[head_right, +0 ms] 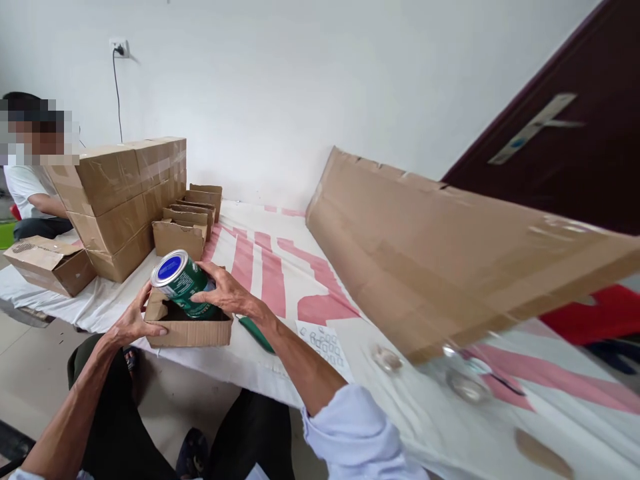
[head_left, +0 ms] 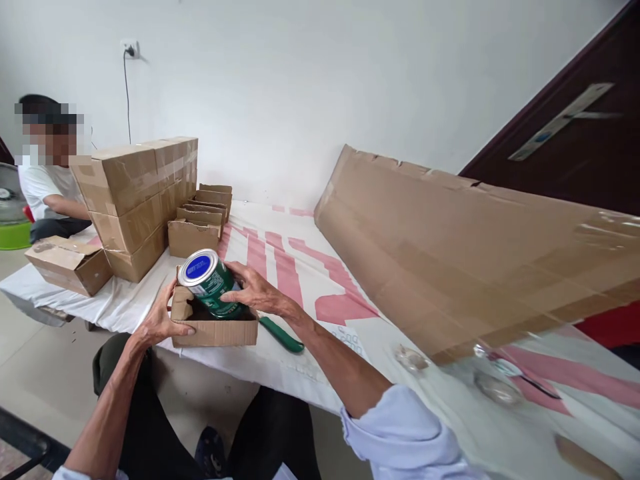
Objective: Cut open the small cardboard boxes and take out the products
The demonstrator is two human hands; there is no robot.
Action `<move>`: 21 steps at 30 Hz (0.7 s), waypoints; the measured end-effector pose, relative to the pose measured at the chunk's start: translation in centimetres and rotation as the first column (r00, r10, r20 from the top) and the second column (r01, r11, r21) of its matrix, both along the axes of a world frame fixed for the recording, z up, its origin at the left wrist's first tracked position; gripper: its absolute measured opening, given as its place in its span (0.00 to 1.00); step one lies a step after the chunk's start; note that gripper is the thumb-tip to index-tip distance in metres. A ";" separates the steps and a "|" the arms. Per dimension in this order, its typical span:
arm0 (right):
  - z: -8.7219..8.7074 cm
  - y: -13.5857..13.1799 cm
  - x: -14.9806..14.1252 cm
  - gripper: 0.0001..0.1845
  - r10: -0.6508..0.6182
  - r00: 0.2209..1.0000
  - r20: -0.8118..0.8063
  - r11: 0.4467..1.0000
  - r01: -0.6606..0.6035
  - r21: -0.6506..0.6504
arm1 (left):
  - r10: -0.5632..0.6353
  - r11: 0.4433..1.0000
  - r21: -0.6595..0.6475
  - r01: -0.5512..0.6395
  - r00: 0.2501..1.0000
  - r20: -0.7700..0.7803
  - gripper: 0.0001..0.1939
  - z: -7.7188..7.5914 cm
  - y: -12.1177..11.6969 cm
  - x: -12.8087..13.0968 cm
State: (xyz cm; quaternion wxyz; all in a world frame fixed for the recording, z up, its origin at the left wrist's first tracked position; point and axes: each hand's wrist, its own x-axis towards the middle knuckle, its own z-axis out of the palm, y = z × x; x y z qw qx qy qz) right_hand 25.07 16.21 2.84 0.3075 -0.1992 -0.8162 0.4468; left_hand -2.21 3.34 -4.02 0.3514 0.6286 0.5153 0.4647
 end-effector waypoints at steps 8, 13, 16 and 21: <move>1.1 -0.1 0.5 0.41 0.027 0.972 -0.231 0.979 -0.073 -0.192 | 0.184 0.980 0.106 -0.167 0.967 -0.176 0.58 2.7 -0.4 -0.6; 1.7 -1.0 -0.1 0.39 0.017 0.943 -0.331 0.961 -0.106 -0.255 | 0.197 0.951 0.264 -0.160 0.973 -0.122 0.47 6.5 0.0 1.7; 2.5 -1.9 -0.5 0.36 0.012 0.923 -0.385 0.953 -0.128 -0.276 | 0.087 0.962 0.263 -0.073 0.995 -0.042 0.54 8.1 0.9 3.4; 4.5 -2.9 -0.5 0.35 0.056 0.930 -0.363 0.957 -0.153 -0.244 | 0.119 0.951 0.283 -0.124 0.992 0.034 0.63 12.6 2.1 4.0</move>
